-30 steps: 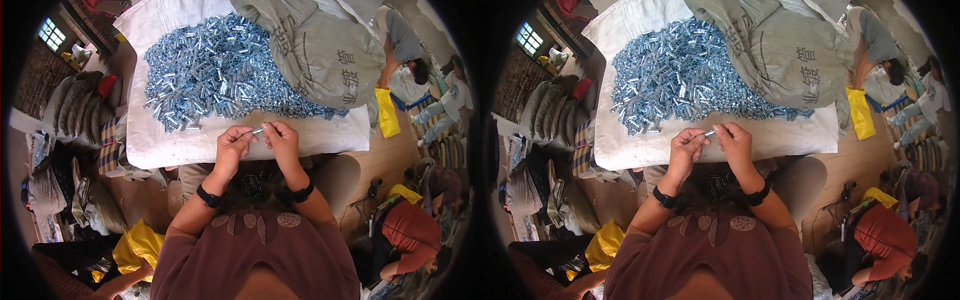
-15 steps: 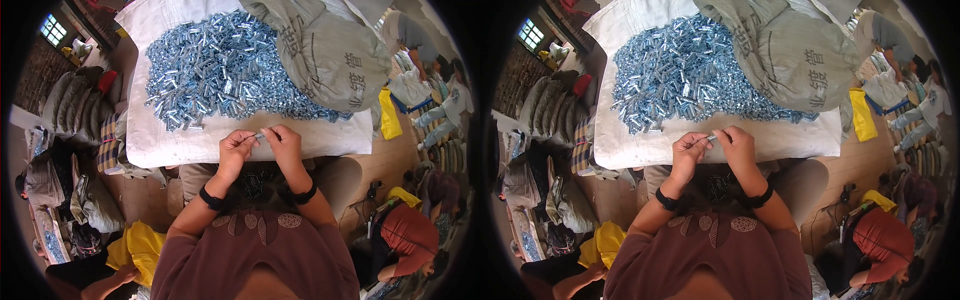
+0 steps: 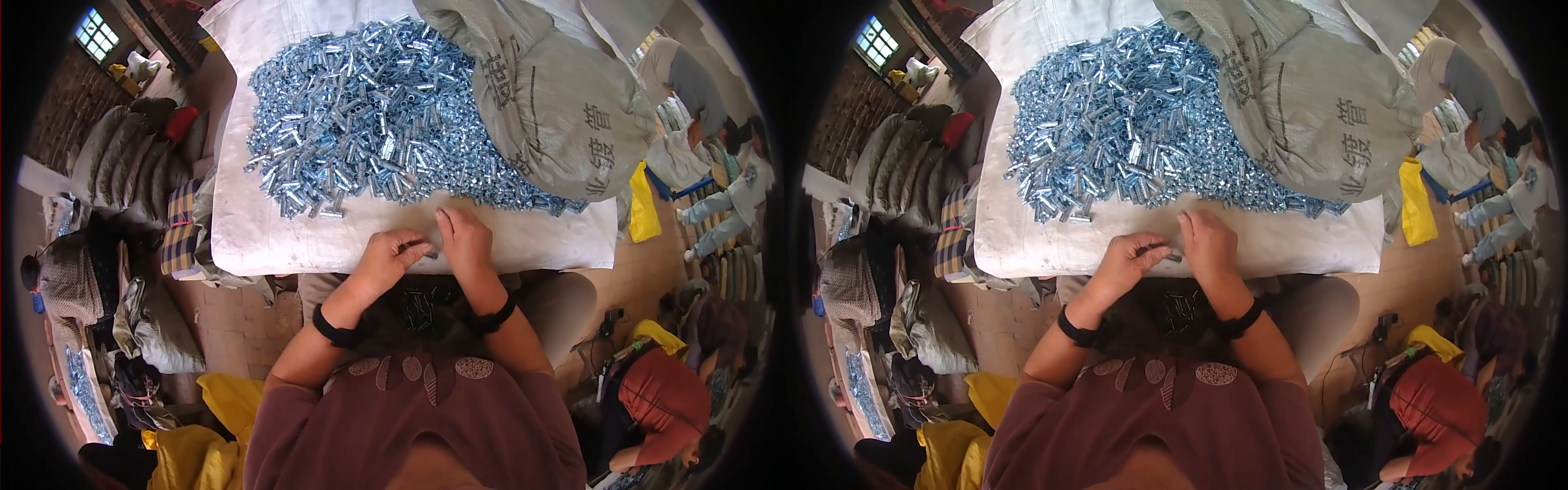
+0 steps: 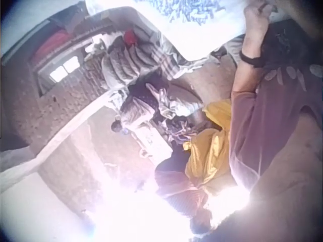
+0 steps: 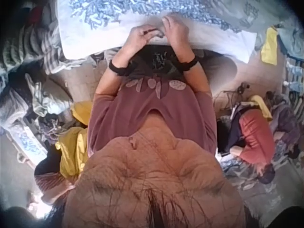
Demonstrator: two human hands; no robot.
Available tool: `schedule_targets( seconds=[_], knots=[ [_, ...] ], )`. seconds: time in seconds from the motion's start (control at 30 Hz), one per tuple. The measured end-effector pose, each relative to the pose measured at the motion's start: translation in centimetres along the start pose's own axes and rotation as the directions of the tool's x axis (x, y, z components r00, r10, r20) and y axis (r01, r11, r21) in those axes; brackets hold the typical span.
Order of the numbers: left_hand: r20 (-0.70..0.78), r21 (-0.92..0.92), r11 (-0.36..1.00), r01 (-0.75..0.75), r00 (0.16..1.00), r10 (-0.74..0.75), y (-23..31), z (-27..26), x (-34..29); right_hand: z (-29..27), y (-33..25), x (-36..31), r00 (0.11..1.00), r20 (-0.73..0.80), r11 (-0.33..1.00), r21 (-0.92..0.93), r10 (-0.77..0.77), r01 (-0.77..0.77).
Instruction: Sorting or assembling small blue metal tube components on a workspace.
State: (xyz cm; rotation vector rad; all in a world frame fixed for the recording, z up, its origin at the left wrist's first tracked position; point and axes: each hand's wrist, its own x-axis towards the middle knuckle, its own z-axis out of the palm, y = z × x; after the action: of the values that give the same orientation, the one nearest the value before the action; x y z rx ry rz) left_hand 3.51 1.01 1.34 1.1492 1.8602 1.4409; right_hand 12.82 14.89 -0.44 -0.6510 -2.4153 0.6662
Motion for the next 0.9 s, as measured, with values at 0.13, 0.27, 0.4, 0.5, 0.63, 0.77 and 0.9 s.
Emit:
schedule_targets(
  seconds=[0.13, 0.27, 0.4, 0.5, 0.63, 0.77, 0.9],
  knots=[
    [-0.154, 0.701, 0.707, -0.095, 0.948, 0.280, 0.0, -2.3, 4.7, 1.2, 0.4, 2.6, 0.995, -0.034, 0.984, -0.158, -0.091, 0.084],
    [-0.006, 0.843, 0.518, -0.142, 0.962, 0.272, -1.8, -3.5, 7.5, 2.3, 0.6, 3.5, 0.994, -0.018, 0.971, -0.213, -0.111, 0.104],
    [0.017, 0.847, 0.518, -0.121, 0.979, 0.202, -1.1, -3.9, 8.0, 2.0, 0.7, 3.4, 0.995, 0.001, 0.983, -0.153, -0.105, 0.103],
    [-0.005, 0.832, 0.543, -0.109, 0.979, 0.204, -1.0, -4.1, 7.4, 1.7, 0.2, 3.4, 0.994, -0.010, 0.984, -0.143, -0.104, 0.102],
    [-0.098, 0.731, 0.680, -0.049, 0.980, 0.176, -0.5, -3.6, 6.2, 1.8, -0.2, 3.3, 0.994, 0.002, 0.975, -0.194, -0.111, 0.110],
    [-0.221, 0.638, 0.767, -0.067, 0.938, 0.266, -0.4, -2.9, 4.4, 2.1, 0.7, 2.9, 0.996, -0.027, 0.991, -0.108, -0.080, 0.077],
    [-0.258, -0.063, 0.998, -0.004, 0.966, -0.013, -1.2, -1.2, 2.1, 1.2, 0.4, 2.1, 0.990, -0.131, 0.980, 0.195, 0.060, -0.034]
  ],
)
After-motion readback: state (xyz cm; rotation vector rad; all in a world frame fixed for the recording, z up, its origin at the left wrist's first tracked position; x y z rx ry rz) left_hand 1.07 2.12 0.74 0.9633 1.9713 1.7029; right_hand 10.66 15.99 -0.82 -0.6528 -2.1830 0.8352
